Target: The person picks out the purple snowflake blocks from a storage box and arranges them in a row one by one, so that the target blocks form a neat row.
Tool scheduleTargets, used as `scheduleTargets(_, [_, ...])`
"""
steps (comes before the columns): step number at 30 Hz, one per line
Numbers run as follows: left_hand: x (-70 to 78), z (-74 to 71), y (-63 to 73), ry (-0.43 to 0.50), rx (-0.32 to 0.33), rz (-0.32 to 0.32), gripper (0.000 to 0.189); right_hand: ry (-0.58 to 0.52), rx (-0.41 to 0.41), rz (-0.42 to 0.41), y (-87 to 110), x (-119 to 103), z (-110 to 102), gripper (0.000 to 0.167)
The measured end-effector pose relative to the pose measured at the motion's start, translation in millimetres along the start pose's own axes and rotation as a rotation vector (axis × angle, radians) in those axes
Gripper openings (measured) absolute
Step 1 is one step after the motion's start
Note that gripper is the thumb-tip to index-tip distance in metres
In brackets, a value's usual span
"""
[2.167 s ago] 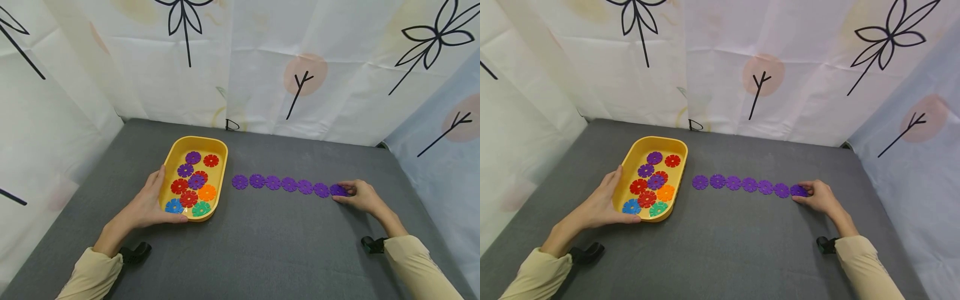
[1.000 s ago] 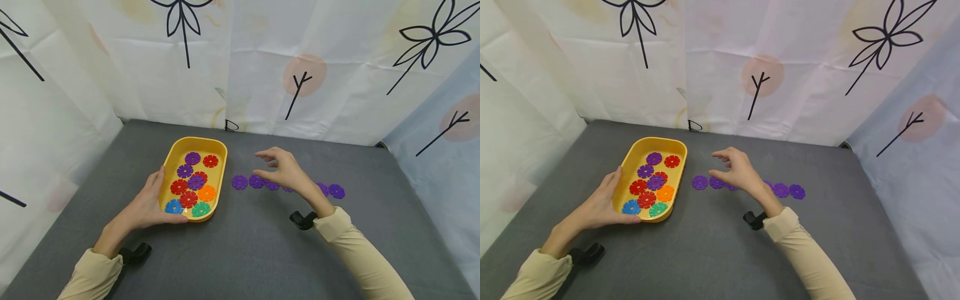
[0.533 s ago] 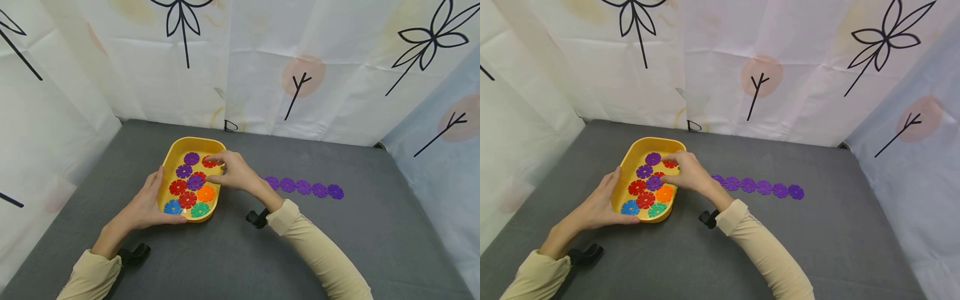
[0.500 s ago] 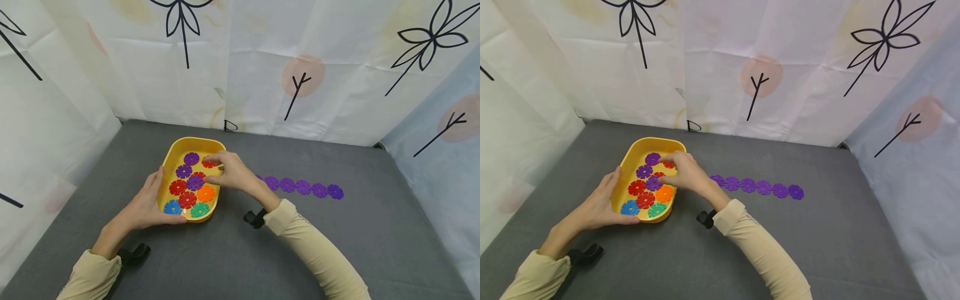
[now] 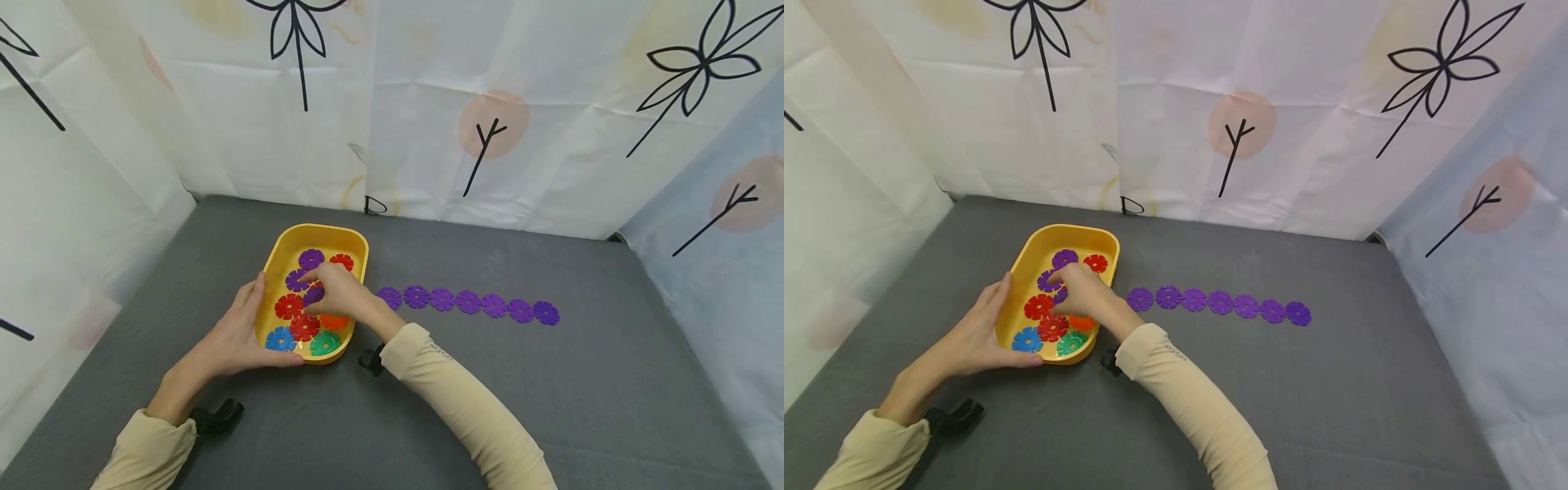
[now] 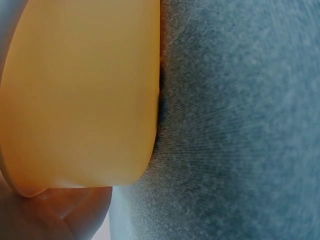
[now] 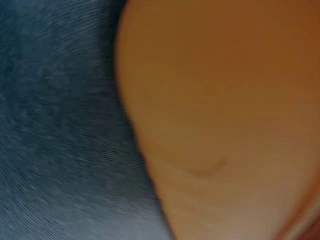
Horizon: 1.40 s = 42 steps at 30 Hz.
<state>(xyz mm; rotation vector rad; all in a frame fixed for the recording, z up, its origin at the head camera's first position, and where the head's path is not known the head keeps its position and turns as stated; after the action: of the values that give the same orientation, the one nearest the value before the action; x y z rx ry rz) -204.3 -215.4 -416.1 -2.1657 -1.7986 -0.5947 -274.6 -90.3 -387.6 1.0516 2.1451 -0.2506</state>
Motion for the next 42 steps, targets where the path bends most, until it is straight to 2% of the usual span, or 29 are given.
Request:
scheduleTargets(15, [-0.9, 1.4, -0.2, 0.001, -0.012, -0.012, 0.146, 0.207, 0.001, 0.053, -7.7, 7.0, 16.4, 0.047])
scheduleTargets(27, [-0.5, 1.9, -1.6, 0.015, -0.012, -0.007, 0.146, 0.221, 0.007, 0.068, -5.0, 9.5, 19.8, 0.049])
scheduleTargets(42, [-0.9, 1.6, -0.3, 0.026, -0.01, -0.007, 0.147, 0.082, -0.024, -0.065, -6.1, 3.0, 17.2, 0.036])
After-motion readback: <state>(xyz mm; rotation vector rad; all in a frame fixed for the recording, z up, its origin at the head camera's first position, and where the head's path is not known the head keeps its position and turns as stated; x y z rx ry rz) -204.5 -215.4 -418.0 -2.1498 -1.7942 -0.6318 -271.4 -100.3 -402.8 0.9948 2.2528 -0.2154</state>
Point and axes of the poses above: each hand's wrist, its own y-axis away from the middle knuckle, its own z-axis out of the palm, x = y × z, the point moved 9 cm from there along -y, towards the middle knuckle, and after that the axes turned 8 degrees about -y, right-handed, at the moved point
